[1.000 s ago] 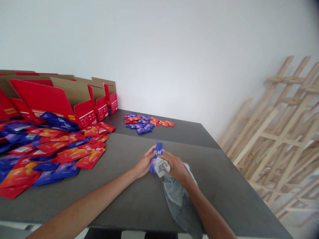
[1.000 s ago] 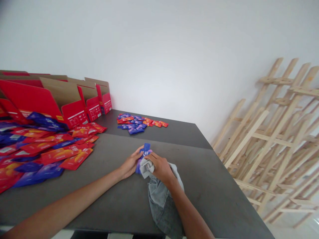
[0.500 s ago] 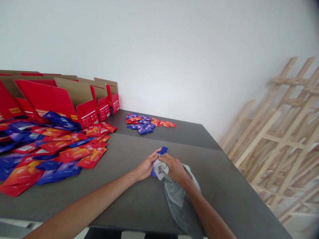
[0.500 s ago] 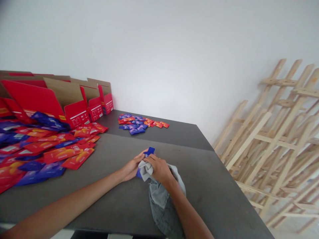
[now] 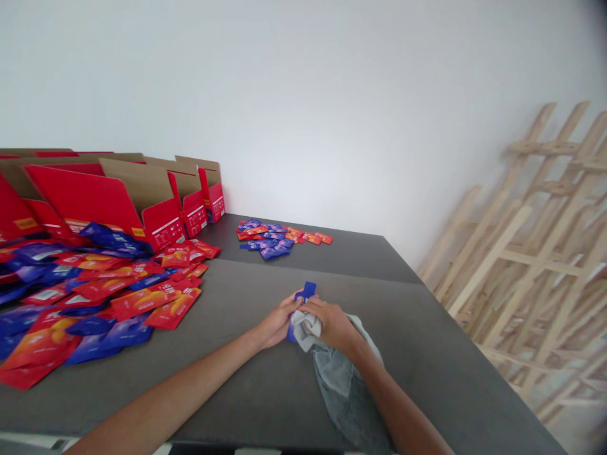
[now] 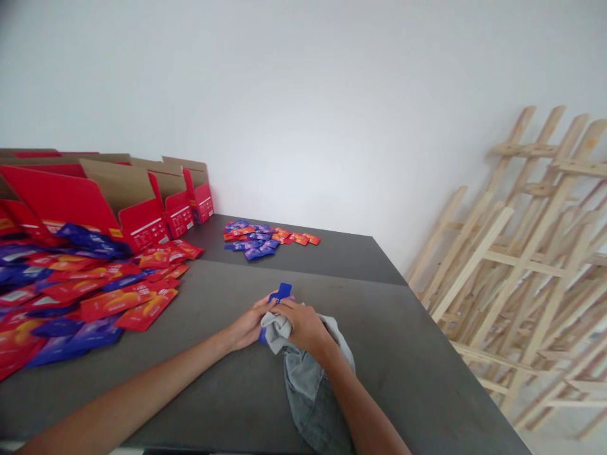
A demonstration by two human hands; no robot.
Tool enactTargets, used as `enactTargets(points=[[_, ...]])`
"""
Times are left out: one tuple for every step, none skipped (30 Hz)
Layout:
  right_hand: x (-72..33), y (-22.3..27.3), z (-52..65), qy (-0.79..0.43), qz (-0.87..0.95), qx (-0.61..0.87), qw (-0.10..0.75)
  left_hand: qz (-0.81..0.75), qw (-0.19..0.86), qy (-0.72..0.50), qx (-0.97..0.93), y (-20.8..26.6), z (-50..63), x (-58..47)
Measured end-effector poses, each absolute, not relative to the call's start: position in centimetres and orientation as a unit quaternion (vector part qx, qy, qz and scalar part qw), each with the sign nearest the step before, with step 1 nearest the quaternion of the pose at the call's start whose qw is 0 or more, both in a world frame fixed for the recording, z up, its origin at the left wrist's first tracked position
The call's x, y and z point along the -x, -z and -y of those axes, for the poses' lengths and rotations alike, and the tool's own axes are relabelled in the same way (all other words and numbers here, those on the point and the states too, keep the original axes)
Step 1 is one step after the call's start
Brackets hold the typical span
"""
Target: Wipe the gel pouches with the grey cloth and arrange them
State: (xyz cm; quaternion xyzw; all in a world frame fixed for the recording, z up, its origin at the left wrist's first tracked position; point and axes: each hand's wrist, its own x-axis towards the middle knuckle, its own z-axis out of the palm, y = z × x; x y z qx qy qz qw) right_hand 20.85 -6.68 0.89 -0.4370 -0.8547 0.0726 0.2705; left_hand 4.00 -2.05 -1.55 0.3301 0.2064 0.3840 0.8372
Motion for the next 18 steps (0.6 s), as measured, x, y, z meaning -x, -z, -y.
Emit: enactTargets(points=[[-20.8, -0.9, 6.8, -0.075, 0.86, 0.43, 0.265, -0.204, 0.84, -0.378, -0.332, 1.4, 2.1, -4.0], [-20.7, -1.0, 6.8, -0.074, 0.861, 0.428, 0.264, -0.203, 0.841, -0.375, -0.332, 1.3, 2.1, -4.0], [-20.6, -1.0, 6.8, -0.071, 0.858, 0.432, 0.27, -0.204, 0.84, -0.378, -0.33, 1.3, 2.1, -4.0], [-20.6, -0.9, 6.8, -0.066, 0.849, 0.442, 0.281, -0.208, 0.838, -0.386, -0.325, 1.2, 2.1, -4.0], [-20.7, -0.9, 6.7, -0.058, 0.836, 0.459, 0.294, -0.212, 0.836, -0.393, -0.319, 1.3, 2.1, -4.0], [-20.7, -0.8, 6.6, -0.049, 0.821, 0.478, 0.31, -0.215, 0.835, -0.397, -0.314, 1.4, 2.1, -4.0], [-20.8, -0.7, 6.5, -0.039, 0.804, 0.496, 0.324, -0.217, 0.836, -0.398, -0.31, 1.5, 2.1, -4.0], [-20.9, -0.6, 6.4, -0.03, 0.791, 0.511, 0.335, -0.218, 0.837, -0.395, -0.309, 1.6, 2.1, -4.1], [-21.0, -0.6, 6.3, -0.025, 0.783, 0.52, 0.341, -0.218, 0.839, -0.391, -0.309, 1.8, 2.1, -4.1], [-21.1, -0.5, 6.3, -0.023, 0.782, 0.521, 0.342, -0.218, 0.839, -0.388, -0.311, 1.9, 2.1, -4.1], [-21.2, -0.5, 6.3, -0.025, 0.787, 0.514, 0.34, -0.22, 0.838, -0.388, -0.314, 2.0, 2.2, -4.1], [-21.2, -0.5, 6.3, -0.029, 0.796, 0.503, 0.336, -0.223, 0.836, -0.389, -0.317, 2.0, 2.1, -4.2], [-21.2, -0.4, 6.4, -0.034, 0.804, 0.493, 0.331, -0.228, 0.833, -0.39, -0.318, 2.0, 2.1, -4.1], [-21.2, -0.4, 6.4, -0.038, 0.811, 0.485, 0.325, -0.235, 0.83, -0.392, -0.319, 1.9, 2.0, -4.1], [-21.2, -0.4, 6.5, -0.039, 0.814, 0.482, 0.322, -0.243, 0.826, -0.397, -0.318, 1.7, 1.9, -3.9], [-21.2, -0.4, 6.5, -0.037, 0.815, 0.482, 0.319, -0.254, 0.819, -0.405, -0.317, 1.4, 1.8, -3.7], [-21.2, -0.4, 6.6, -0.036, 0.816, 0.483, 0.317, -0.269, 0.809, -0.416, -0.316, 1.0, 1.6, -3.4], [-21.2, -0.4, 6.6, -0.034, 0.815, 0.484, 0.316, -0.288, 0.797, -0.427, -0.315, 0.5, 1.4, -3.0]])
